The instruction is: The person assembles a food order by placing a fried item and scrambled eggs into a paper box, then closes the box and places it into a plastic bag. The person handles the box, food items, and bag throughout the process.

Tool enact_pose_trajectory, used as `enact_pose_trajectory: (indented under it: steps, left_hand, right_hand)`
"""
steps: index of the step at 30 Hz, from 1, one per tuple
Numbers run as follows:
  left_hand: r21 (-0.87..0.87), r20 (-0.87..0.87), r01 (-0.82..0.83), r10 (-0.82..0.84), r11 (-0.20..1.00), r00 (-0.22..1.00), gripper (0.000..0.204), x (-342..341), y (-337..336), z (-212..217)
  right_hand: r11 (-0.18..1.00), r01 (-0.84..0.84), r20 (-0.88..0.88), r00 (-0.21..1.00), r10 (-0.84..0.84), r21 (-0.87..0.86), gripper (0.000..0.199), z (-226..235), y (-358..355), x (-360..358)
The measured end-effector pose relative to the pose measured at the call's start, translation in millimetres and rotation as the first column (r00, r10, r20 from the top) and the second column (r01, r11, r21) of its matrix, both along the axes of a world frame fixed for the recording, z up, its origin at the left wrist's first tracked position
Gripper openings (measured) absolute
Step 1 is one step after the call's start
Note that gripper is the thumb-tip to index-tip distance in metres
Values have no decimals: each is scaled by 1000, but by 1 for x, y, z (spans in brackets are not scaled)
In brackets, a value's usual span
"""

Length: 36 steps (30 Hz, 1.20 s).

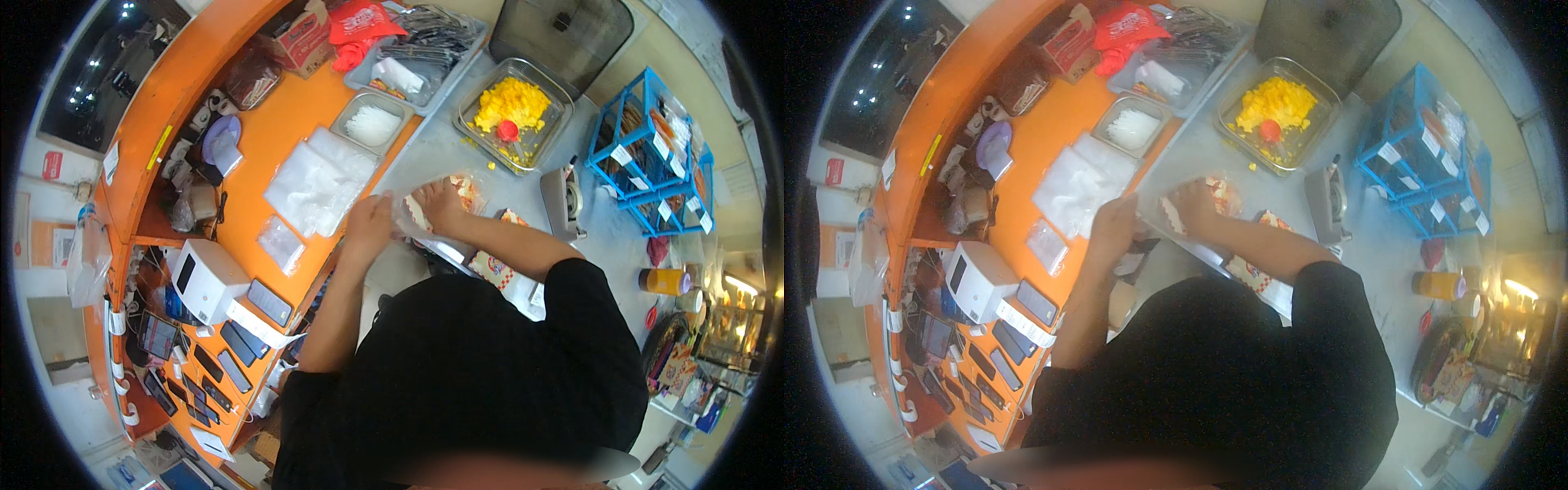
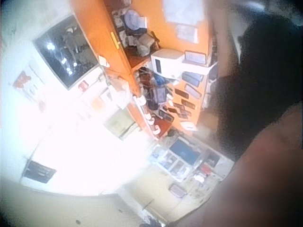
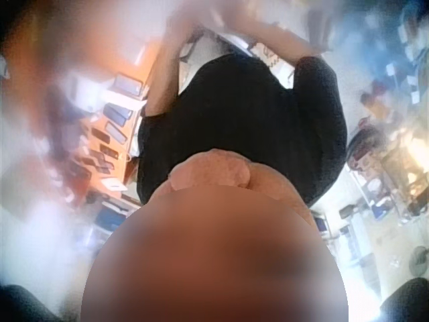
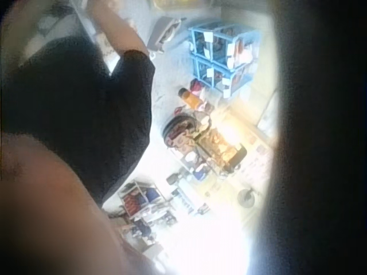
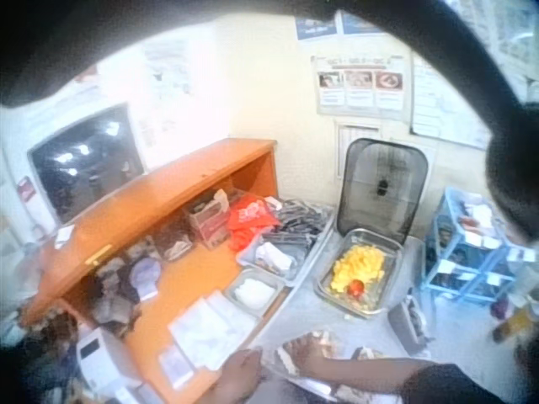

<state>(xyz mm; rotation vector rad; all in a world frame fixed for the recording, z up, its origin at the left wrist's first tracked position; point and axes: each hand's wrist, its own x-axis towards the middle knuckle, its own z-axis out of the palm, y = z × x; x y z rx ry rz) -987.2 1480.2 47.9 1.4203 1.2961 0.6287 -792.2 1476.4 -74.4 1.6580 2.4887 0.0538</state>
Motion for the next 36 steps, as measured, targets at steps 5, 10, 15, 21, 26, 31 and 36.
enact_pose_trajectory:
  steps: [5, 10, 15, 21, 26, 31, 36]
  left_hand:
    - [-477, 251, 17, 118, 879, 961, 24, -16, 9, -9]
    - [-439, 523, 99, 164, 893, 837, 24, -15, 2, -4]
    - [-357, 552, 123, 102, 926, 828, 32, -4, -5, 8]
    - [-368, 522, 71, 143, 927, 841, 43, 1, -3, 6]
    - [-345, 615, 106, 139, 933, 776, 44, -3, -4, -9]
    - [-367, 531, -58, 260, 929, 806, 44, -6, 2, -10]
    - [-398, 614, 48, 227, 916, 756, 44, 19, -17, -1]
  right_hand:
    - [923, -147, -703, 693, -161, -356, 70, 76, -20, 63]
    - [930, -235, -220, 959, 176, -282, 74, 106, -118, 114]
    - [929, -303, -76, 953, 293, -212, 97, 49, -129, 126]
    - [987, -43, -599, 799, -60, -157, 96, 141, -123, 133]
    - [990, -27, -917, 381, -119, -140, 119, 142, -48, 62]
    - [986, -66, -756, 651, -73, -152, 106, 101, -17, 48]
    - [997, 60, -154, 986, -66, -41, 95, 72, -26, 48]
